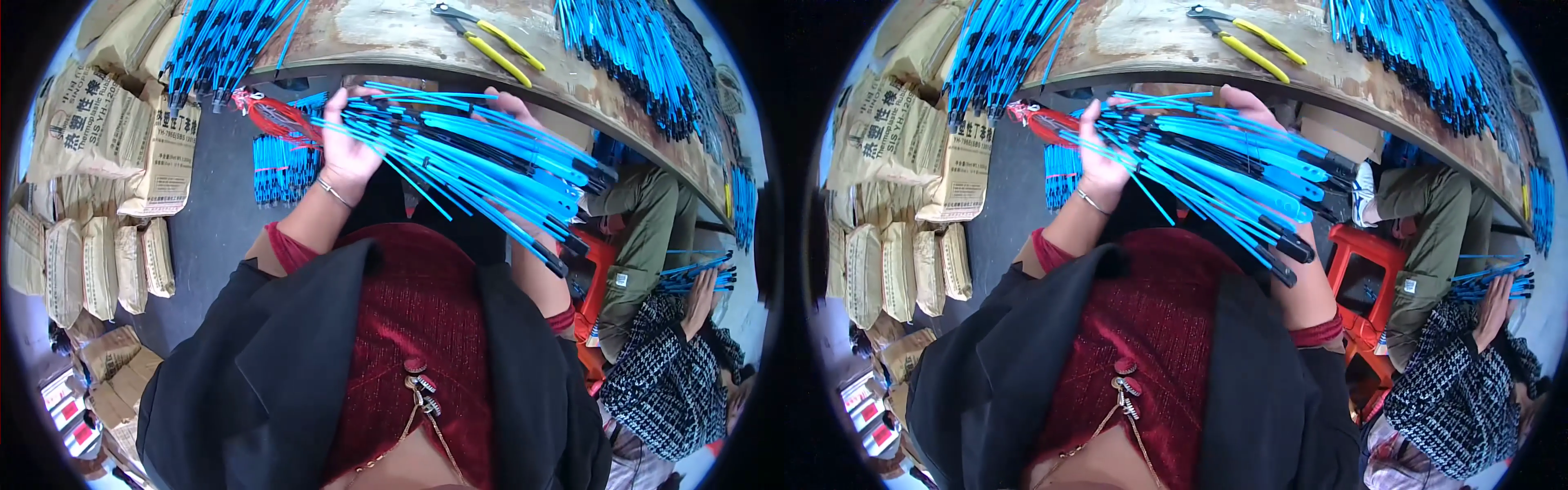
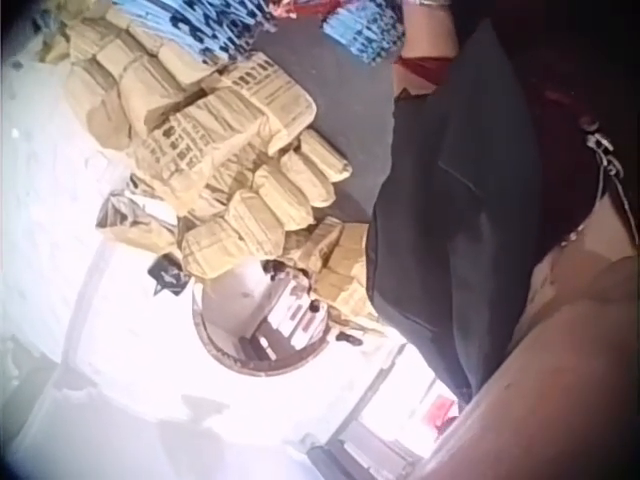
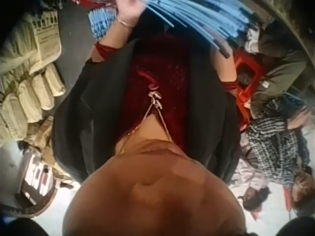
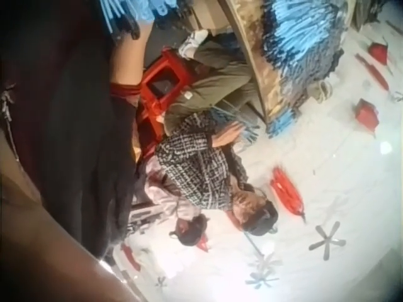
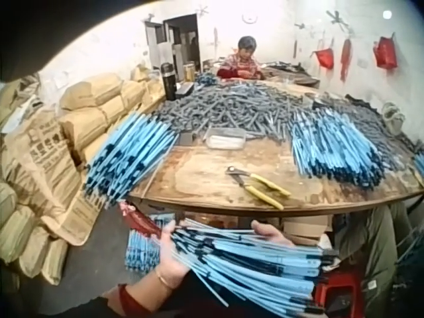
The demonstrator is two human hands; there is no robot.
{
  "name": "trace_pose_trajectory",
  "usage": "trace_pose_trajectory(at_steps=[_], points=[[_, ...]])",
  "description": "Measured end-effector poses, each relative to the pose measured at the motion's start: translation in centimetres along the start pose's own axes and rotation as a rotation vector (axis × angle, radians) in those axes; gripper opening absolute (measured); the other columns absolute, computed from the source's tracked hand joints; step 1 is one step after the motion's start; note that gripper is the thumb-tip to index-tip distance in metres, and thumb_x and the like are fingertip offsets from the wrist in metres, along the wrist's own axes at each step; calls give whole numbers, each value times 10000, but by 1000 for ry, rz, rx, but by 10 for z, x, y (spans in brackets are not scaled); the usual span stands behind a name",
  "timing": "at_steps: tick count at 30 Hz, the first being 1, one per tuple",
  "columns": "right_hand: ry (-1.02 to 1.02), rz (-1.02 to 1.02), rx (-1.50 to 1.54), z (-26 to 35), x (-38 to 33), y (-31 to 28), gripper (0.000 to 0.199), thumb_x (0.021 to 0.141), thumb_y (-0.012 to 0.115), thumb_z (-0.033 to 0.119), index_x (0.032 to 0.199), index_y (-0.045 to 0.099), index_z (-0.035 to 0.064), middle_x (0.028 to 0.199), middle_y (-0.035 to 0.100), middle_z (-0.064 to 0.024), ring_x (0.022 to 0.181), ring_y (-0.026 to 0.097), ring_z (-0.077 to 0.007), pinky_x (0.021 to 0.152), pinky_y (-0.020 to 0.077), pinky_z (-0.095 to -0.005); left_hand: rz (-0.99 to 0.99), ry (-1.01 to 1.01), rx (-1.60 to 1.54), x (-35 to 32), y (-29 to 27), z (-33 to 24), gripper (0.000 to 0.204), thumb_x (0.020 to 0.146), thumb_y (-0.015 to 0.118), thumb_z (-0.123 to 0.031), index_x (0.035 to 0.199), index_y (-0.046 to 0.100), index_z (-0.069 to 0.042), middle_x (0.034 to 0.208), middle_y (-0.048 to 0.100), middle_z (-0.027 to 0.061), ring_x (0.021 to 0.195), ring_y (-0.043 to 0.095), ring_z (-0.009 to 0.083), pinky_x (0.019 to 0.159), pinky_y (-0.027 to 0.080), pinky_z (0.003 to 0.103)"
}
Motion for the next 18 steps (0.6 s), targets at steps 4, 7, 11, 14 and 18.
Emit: trace_pose_trajectory(at_steps=[4,7,11,14,18], points=[[-100,84,280,20,0,-5,542,717,733,248,1154,480,50,1249,474,-180,1181,446,-321,994,362,-499,-77,-328,73,-10,0,43,380,858,535,-378,1022,592,-40,929,645,95,876,601,275,845,469,412],[-202,439,176,32,0,9,404,715,705,166,1050,517,42,1137,536,-184,1076,517,-343,950,393,-532,-234,-275,518,-10,-47,21,387,867,543,-358,1057,588,-24,968,644,94,893,606,260,838,471,378],[-93,357,81,10,-13,-3,346,791,648,221,1034,576,-15,1102,546,-216,1047,539,-343,890,452,-430,-153,-18,1408,-12,-48,-38,332,876,554,-273,1055,587,4,1006,636,88,896,611,225,809,473,322],[-129,327,186,23,-10,-3,324,815,609,240,1011,592,-18,1101,553,-209,1049,540,-340,904,439,-442,333,-45,1497,-20,0,-43,267,865,571,-193,1035,596,12,999,632,81,878,614,202,781,474,291],[-150,415,117,29,12,-2,322,801,589,232,1006,588,-17,1089,564,-194,1036,548,-320,916,426,-426,249,-48,2178,-6,11,-76,233,829,598,-136,1013,605,7,962,622,83,857,611,206,757,478,291]])
Point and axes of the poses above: each hand's wrist, its own x-axis towards the middle knuckle, its own y-axis out of the palm, z = x × y, the point moved 7 cm from there along x, towards the middle knuckle
